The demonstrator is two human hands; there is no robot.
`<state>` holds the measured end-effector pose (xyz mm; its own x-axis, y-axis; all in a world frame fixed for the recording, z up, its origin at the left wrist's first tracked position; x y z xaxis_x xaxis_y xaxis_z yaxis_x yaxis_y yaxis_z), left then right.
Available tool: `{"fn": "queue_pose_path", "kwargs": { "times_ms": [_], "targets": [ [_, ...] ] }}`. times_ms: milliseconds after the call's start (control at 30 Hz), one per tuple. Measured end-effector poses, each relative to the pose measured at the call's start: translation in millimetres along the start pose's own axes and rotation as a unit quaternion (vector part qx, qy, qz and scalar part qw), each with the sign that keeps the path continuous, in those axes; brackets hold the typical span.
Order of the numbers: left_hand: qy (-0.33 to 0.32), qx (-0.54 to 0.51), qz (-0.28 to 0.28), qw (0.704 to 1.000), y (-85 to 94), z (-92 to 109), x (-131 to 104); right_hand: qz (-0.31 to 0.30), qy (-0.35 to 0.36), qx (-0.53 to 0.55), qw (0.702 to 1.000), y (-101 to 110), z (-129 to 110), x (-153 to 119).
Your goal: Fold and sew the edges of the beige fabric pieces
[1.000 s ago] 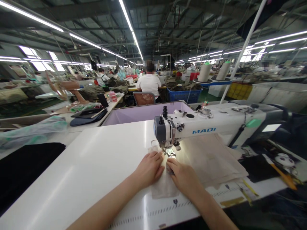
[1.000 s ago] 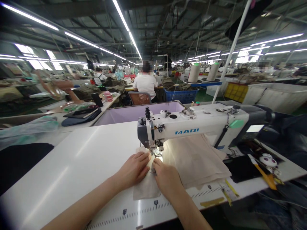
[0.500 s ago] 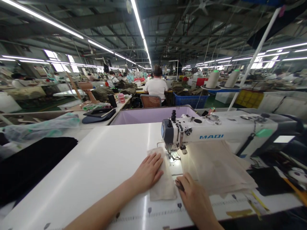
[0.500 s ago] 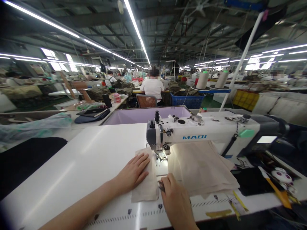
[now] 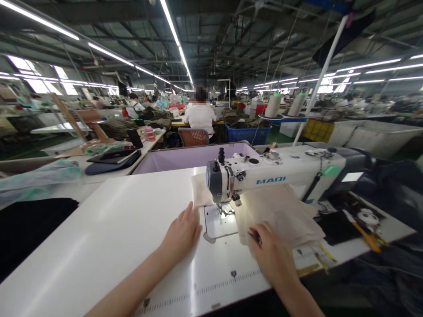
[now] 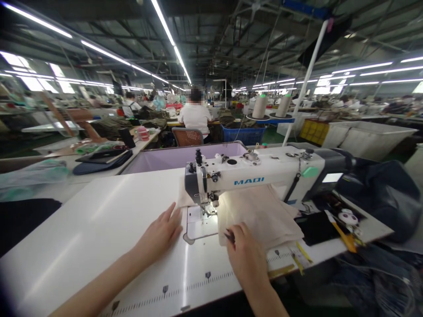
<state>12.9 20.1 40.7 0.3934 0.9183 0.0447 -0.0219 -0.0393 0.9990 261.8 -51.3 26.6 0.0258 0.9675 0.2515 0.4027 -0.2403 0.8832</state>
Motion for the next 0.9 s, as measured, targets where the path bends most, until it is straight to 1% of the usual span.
{"fn": "queue_pose_path", "kwargs": {
  "times_ms": [33, 100, 200, 267, 367, 500, 700, 900],
  "targets": [
    [-0.014, -0.005, 0.004, 1.000, -4.6, -2, 2, 0.005, -0.026, -0.011, 1.000, 4, 7, 2],
    [-0.049, -0.009, 0.016, 0.999, -12.5, 0, 1, -0.014, -0.066, -0.023, 0.997, 10, 19, 4],
    [-0.070, -0.016, 0.039, 0.997, -19.1, 5, -5, -0.059, -0.089, -0.023, 0.994, 12, 27, 4],
    [-0.068, -0.024, 0.046, 0.996, -20.2, 6, -6, -0.068, -0.087, -0.018, 0.994, 11, 28, 3],
    [-0.067, -0.031, 0.046, 0.996, -19.9, 5, -6, -0.055, -0.078, 0.007, 0.995, 8, 31, 2],
    [-0.067, -0.036, 0.059, 0.995, -21.7, 3, -6, -0.042, -0.059, 0.094, 0.993, 7, 42, 3],
    [-0.066, -0.033, 0.060, 0.995, -24.7, 2, -6, -0.090, -0.030, 0.203, 0.975, 8, 58, 2],
    [-0.064, -0.043, 0.062, 0.995, -22.3, 3, -6, -0.111, -0.029, 0.246, 0.963, 10, 62, 4]
  ]
}}
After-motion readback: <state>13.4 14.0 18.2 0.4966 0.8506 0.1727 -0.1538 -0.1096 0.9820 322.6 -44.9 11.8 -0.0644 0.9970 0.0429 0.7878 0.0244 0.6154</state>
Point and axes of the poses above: each hand's wrist, its own x-axis towards the middle knuckle, its own y-axis out of the back of the hand, z = x × y, the point moved 3 cm from there along x, towards the middle knuckle, and after that the axes turned 5 degrees about -z, right-handed, at the moved point
